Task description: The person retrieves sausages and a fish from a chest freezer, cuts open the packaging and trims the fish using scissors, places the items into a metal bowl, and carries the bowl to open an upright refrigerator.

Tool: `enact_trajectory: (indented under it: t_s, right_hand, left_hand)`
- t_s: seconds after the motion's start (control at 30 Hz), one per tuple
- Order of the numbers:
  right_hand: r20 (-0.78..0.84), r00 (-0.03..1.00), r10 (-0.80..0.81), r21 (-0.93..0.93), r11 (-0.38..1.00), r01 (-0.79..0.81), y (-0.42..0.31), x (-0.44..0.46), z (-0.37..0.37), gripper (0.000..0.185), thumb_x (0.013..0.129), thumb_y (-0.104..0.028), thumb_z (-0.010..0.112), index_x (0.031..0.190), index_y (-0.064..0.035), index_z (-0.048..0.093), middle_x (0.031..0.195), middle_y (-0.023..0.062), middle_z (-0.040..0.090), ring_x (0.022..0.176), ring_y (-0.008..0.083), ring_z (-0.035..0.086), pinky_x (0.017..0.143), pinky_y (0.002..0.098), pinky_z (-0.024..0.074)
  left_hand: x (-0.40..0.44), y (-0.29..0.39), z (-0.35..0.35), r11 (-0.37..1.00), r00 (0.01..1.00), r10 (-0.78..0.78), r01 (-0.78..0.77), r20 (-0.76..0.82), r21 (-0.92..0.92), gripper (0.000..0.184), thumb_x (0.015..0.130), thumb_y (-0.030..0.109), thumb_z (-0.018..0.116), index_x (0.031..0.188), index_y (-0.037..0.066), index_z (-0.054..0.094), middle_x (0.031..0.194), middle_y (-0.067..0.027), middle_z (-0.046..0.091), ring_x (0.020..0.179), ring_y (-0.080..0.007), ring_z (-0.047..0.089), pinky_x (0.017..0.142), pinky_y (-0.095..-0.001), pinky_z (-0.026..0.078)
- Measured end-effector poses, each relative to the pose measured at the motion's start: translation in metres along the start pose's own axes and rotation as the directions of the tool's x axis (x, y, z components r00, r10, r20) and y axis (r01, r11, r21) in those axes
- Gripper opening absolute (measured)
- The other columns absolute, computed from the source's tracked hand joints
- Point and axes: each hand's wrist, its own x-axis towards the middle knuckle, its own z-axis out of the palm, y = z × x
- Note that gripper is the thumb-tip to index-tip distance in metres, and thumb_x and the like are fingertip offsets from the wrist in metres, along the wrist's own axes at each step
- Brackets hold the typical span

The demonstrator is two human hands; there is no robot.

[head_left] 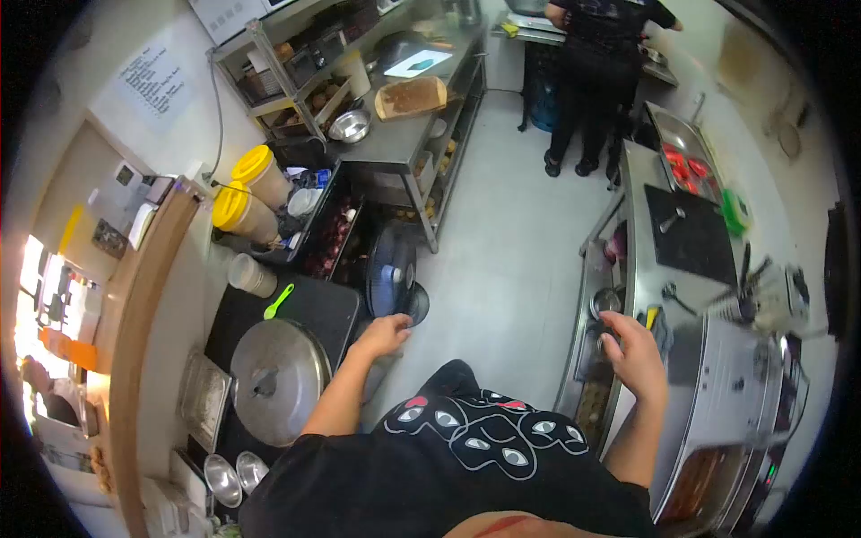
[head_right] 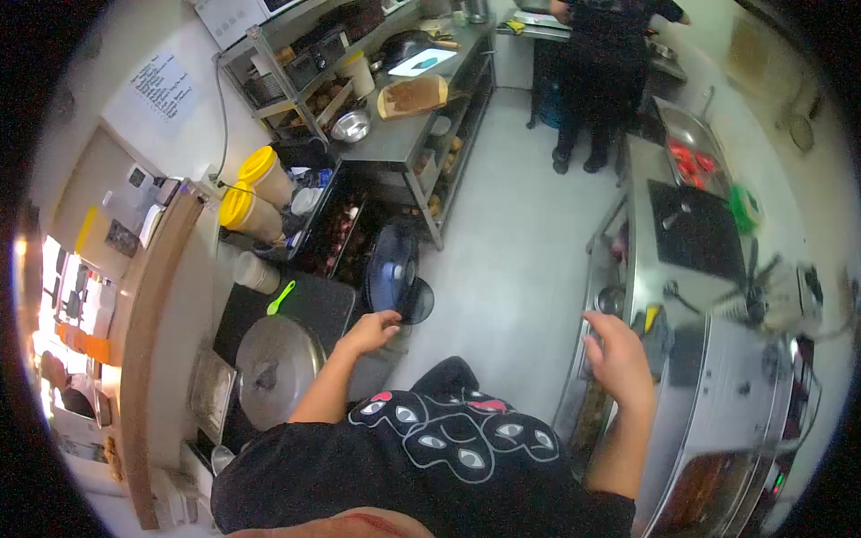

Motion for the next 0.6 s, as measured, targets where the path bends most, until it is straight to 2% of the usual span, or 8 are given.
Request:
enact_trajectory:
  t_s: [0.1,0.17,0.3,0.37,0.43,0.47,0.57,0.6]
  right_hand:
    - [0.037,0.993,-0.114,0.027,0.993,0.113,0.010,0.103,0.004,0.029,0.076,-0.009,0.061,0.104,-0.0042,0.058,0.093,0.0160,0.060,0.085,0.0345,0.057,0.075,0.0398,0.0447]
    - [0.035,0.976,-0.214,0.009,0.977,0.214,0.022,0.168,0.007,0.029,0.076,-0.009,0.061,0.105,-0.0046,0.058,0.094,0.0159,0.060,0.085,0.0345,0.057,0.075,0.0400,0.0454]
    - [0.082,0.994,-0.076,-0.002,0.997,0.077,0.059,0.287,0.016,0.031,0.077,-0.011,0.062,0.107,-0.0050,0.058,0.099,0.0161,0.061,0.094,0.0336,0.057,0.081,0.0388,0.0455]
    - [0.055,0.997,-0.059,-0.053,0.997,0.062,0.068,0.343,0.008,0.031,0.077,-0.009,0.062,0.107,-0.0049,0.058,0.101,0.0166,0.061,0.095,0.0338,0.057,0.083,0.0386,0.0450]
    - [0.057,0.998,-0.009,-0.021,1.000,0.011,0.072,0.394,-0.005,0.031,0.077,-0.008,0.062,0.107,-0.0047,0.058,0.101,0.0168,0.061,0.095,0.0341,0.057,0.083,0.0388,0.0451]
    - [0.012,0.998,-0.067,-0.040,0.997,0.068,0.079,0.419,-0.009,0.032,0.075,-0.004,0.060,0.107,-0.0021,0.058,0.095,0.0167,0.062,0.085,0.0321,0.060,0.075,0.0352,0.0476]
    - [-0.018,0.997,-0.072,-0.058,0.996,0.071,0.105,0.490,-0.014,0.031,0.075,-0.003,0.060,0.106,-0.0015,0.059,0.095,0.0167,0.062,0.085,0.0323,0.060,0.075,0.0352,0.0475]
    - [0.014,0.998,-0.059,-0.058,0.997,0.060,0.116,0.519,-0.015,0.030,0.075,-0.004,0.060,0.105,-0.0014,0.059,0.096,0.0170,0.062,0.086,0.0325,0.060,0.077,0.0357,0.0474]
  left_hand:
    - [0.062,-0.011,-0.016,0.996,0.995,-0.072,0.068,-0.069,-0.065,0.035,0.079,0.020,0.062,0.110,0.005,0.060,0.099,-0.0173,0.065,0.093,-0.0300,0.063,0.082,-0.0362,0.048]
    - [0.117,-0.015,-0.030,0.990,0.991,-0.128,0.125,-0.042,-0.066,0.034,0.079,0.021,0.062,0.110,0.005,0.060,0.099,-0.0169,0.065,0.094,-0.0290,0.063,0.082,-0.0356,0.048]
    - [0.254,-0.014,-0.063,0.990,0.991,-0.129,0.127,-0.020,-0.059,0.036,0.080,0.024,0.063,0.110,0.006,0.059,0.101,-0.0170,0.064,0.098,-0.0305,0.061,0.085,-0.0375,0.047]
    - [0.331,-0.001,-0.083,0.994,0.995,-0.100,0.100,0.001,-0.031,0.035,0.080,0.024,0.062,0.110,0.006,0.059,0.100,-0.0172,0.064,0.096,-0.0324,0.061,0.084,-0.0384,0.047]
    - [0.405,0.034,-0.115,0.999,0.999,0.033,-0.032,0.007,-0.031,0.034,0.080,0.023,0.062,0.110,0.006,0.059,0.100,-0.0173,0.064,0.094,-0.0333,0.061,0.083,-0.0390,0.047]
    - [0.437,0.052,-0.130,0.995,0.995,0.095,-0.094,0.012,-0.029,0.034,0.080,0.023,0.062,0.110,0.006,0.059,0.099,-0.0173,0.064,0.094,-0.0338,0.061,0.082,-0.0393,0.047]
    - [0.526,0.094,-0.164,0.977,0.976,0.215,-0.215,-0.019,0.009,0.033,0.080,0.020,0.062,0.110,0.006,0.059,0.099,-0.0171,0.064,0.092,-0.0343,0.061,0.081,-0.0395,0.048]
    - [0.547,0.111,-0.177,0.981,0.981,0.192,-0.193,-0.028,-0.023,0.032,0.081,0.019,0.062,0.109,0.005,0.059,0.101,-0.0166,0.064,0.092,-0.0331,0.061,0.080,-0.0389,0.048]
